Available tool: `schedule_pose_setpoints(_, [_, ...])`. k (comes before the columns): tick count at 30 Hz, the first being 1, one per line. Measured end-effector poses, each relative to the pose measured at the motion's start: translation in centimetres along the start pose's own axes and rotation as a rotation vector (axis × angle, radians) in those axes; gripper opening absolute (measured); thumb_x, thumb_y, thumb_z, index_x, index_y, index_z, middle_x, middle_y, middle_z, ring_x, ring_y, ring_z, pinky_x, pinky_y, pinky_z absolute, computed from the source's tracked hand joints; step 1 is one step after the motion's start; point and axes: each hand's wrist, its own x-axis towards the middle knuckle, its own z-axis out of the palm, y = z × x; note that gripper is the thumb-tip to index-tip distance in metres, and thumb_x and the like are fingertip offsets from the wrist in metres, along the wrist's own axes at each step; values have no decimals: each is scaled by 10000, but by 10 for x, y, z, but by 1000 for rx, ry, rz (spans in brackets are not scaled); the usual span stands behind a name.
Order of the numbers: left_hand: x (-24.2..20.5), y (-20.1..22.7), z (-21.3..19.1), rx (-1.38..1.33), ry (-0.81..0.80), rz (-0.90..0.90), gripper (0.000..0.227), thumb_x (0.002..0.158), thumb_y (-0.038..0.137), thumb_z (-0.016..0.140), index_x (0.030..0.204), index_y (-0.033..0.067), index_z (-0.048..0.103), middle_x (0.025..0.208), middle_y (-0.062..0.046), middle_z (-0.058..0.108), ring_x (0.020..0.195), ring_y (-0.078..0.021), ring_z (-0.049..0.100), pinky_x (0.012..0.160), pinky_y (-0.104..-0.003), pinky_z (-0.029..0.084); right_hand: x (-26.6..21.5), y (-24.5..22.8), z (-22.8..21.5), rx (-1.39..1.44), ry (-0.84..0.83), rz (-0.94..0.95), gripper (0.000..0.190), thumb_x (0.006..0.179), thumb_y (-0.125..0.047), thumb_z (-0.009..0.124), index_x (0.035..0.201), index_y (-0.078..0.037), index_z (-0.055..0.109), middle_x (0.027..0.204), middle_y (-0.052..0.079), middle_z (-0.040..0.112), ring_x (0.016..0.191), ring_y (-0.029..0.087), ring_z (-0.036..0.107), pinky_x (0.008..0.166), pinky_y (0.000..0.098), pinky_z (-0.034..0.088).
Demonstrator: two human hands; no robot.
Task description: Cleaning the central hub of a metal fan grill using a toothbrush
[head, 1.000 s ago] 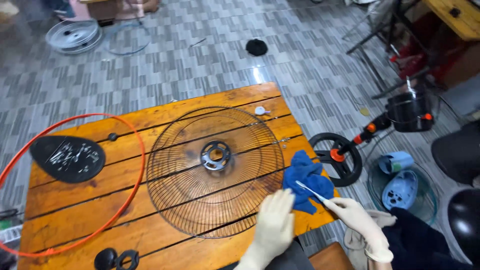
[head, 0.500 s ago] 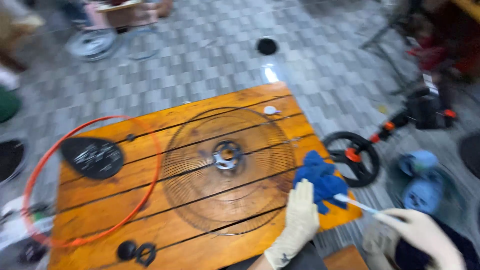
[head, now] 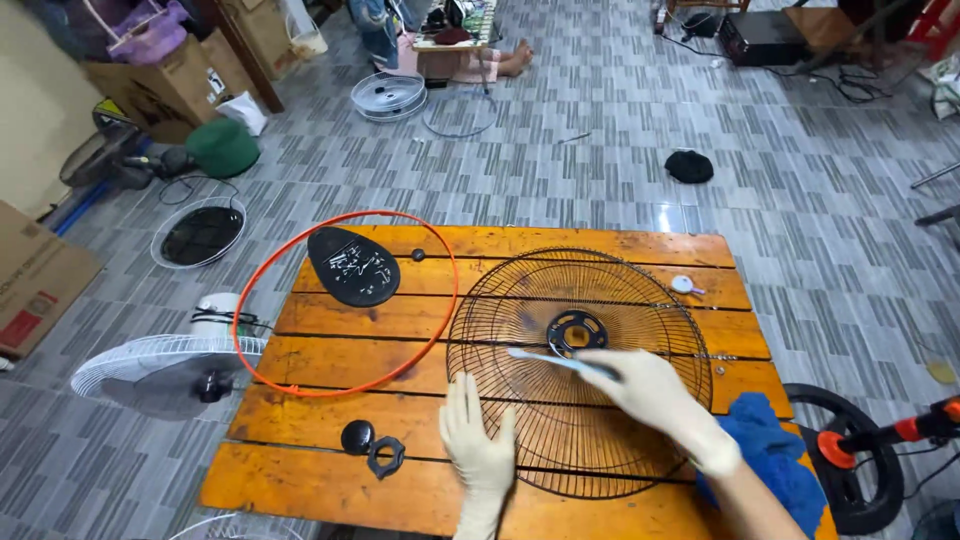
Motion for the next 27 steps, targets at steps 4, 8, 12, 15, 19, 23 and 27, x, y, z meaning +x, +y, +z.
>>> schedule_pose_setpoints(4, [1,-40,17,144,-85,43,871,880,530,691,1598,144,384,1680,-126,340,1548,-306,313,1237,-516,220,63,-10,26,-160,25,-115,417,927,-559,571,1264,-371,727,1200,-77,768,1102,234,718,900,463,550])
schedule_pose_setpoints(8, [3,-43,21,156,-115,63,834,823,500,771,1560,248,473,1662,-94,382,1516,-292,371,1203,-495,284,77,-10,-2,-262,-25,-21,393,883,-592,617,1194,-407,770,1098,-123,795,1079,138,733,875,344,542])
schedule_pose_setpoints(12, [2,-36,16,162,-81,106,770,854,479,741,1539,219,507,1642,-125,415,1495,-327,412,1182,-506,329,81,-13,-7,-298,-76,18,365,907,-569,604,1213,-441,759,932,-55,811,932,210,755,828,380,531])
schedule_pose_setpoints(15, [-1,-41,23,193,-79,83,768,868,522,713,1547,236,495,1656,-107,398,1503,-318,400,1200,-504,296,87,-30,5,-308,-109,-41,419,928,-590,553,1263,-412,733,1028,-33,805,1027,252,733,879,421,535])
schedule_pose_setpoints(19, [1,-39,20,190,-66,97,742,886,518,690,1542,228,502,1651,-105,407,1499,-325,405,1196,-505,303,86,-23,1,-242,-169,10,396,929,-540,576,1263,-406,742,973,-35,814,965,221,739,868,372,528])
schedule_pose_setpoints(23, [4,-35,20,160,-109,142,668,940,454,638,1556,247,483,1666,-141,369,1527,-371,349,1200,-528,290,81,-28,-8,-187,-191,54,361,931,-490,590,1236,-405,763,934,-91,824,924,145,742,859,330,513])
schedule_pose_setpoints(27, [8,-28,13,116,-122,158,565,947,392,627,1497,281,567,1645,-149,399,1506,-414,363,1184,-534,308,82,-30,-2,-191,-167,87,392,936,-532,563,1252,-402,754,949,-83,815,976,174,733,846,354,521])
